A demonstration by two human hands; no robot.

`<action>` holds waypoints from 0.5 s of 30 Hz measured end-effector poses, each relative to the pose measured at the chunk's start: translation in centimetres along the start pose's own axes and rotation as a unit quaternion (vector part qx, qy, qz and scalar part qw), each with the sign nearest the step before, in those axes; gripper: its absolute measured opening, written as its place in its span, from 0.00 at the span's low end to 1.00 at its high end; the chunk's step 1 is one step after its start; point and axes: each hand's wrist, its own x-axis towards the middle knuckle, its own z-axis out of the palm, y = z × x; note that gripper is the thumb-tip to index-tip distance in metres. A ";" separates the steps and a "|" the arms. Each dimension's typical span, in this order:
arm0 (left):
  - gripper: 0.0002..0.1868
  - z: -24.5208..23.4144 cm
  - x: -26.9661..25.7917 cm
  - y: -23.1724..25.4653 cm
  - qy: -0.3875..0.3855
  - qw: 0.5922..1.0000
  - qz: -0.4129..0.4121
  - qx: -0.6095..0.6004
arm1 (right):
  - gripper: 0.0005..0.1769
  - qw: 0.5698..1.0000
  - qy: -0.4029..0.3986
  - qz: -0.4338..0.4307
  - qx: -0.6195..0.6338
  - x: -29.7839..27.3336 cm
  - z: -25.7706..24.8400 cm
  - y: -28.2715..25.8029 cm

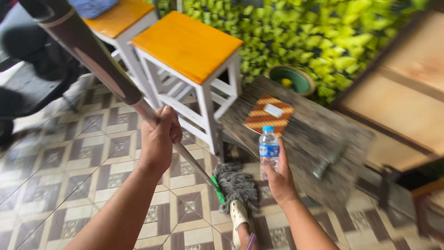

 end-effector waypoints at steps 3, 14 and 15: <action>0.20 5.5 -4.8 0.8 -0.041 0.998 0.009 0.040 | 0.49 0.992 0.103 0.080 0.001 -7.6 -5.5 0.5; 0.20 24.1 -19.3 1.3 -0.129 0.978 -0.005 0.164 | 0.28 0.866 0.347 0.292 -0.211 -23.7 -29.1 2.1; 0.18 25.9 -20.3 0.9 -0.135 0.976 0.004 0.173 | 0.29 0.860 0.318 0.313 -0.247 -24.3 -31.3 2.7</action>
